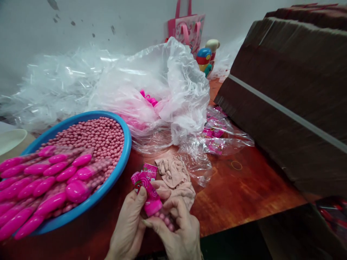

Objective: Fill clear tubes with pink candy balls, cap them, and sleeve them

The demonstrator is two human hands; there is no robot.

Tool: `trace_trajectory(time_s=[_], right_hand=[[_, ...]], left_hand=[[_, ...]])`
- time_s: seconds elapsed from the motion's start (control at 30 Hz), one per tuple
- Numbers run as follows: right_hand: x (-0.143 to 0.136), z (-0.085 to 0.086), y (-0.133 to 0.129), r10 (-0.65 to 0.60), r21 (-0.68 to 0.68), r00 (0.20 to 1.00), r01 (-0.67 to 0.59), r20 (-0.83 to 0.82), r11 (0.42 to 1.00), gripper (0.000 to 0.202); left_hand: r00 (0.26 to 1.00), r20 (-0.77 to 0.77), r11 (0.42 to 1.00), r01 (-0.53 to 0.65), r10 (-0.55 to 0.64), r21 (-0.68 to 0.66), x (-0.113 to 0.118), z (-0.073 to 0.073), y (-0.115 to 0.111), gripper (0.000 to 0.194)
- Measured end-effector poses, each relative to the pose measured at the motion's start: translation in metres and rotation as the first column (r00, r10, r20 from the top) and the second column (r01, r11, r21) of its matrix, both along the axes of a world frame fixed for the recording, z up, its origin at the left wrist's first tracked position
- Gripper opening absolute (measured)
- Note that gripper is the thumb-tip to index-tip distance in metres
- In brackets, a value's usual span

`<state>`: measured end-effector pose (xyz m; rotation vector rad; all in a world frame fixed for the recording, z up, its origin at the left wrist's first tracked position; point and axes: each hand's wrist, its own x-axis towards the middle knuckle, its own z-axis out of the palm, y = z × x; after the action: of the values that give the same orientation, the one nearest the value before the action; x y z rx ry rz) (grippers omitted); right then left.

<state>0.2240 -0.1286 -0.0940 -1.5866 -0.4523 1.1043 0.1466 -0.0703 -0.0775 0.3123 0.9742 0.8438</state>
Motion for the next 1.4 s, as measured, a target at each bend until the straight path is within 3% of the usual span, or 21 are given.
trace_trajectory(time_s=[0.3, 0.57, 0.8, 1.07, 1.23, 1.4], right_hand=[[-0.004, -0.003, 0.004, -0.075, 0.015, 0.99, 0.077, -0.119, 0.997, 0.044], [-0.008, -0.007, -0.002, -0.025, 0.059, 0.993, 0.018, 0.116, 0.998, 0.029], [-0.006, -0.01, 0.001, -0.158, 0.057, 0.987, 0.159, -0.035, 0.986, 0.037], [-0.009, -0.016, -0.001, -0.192, 0.045, 0.981, 0.193, -0.024, 0.98, 0.033], [-0.008, -0.01, 0.0, -0.222, 0.038, 0.973, 0.225, -0.063, 0.974, 0.032], [-0.006, -0.016, -0.005, -0.215, 0.119, 0.973, 0.205, 0.083, 0.972, 0.027]], left_hand=[[0.999, 0.006, 0.997, -0.049, 0.049, 0.054, -0.007, -0.011, -0.008, 0.031], [1.0, -0.017, 1.0, 0.015, -0.014, 0.028, -0.005, -0.007, -0.007, 0.038], [0.995, 0.089, 0.998, 0.035, -0.04, 0.061, -0.005, -0.012, -0.009, 0.036], [0.99, 0.11, 0.996, 0.087, -0.085, -0.016, -0.004, -0.012, -0.013, 0.034], [0.998, 0.057, 1.0, 0.013, -0.013, 0.009, -0.004, -0.016, -0.017, 0.026], [0.998, 0.036, 0.998, -0.05, 0.049, 0.031, -0.001, -0.026, -0.031, 0.033]])
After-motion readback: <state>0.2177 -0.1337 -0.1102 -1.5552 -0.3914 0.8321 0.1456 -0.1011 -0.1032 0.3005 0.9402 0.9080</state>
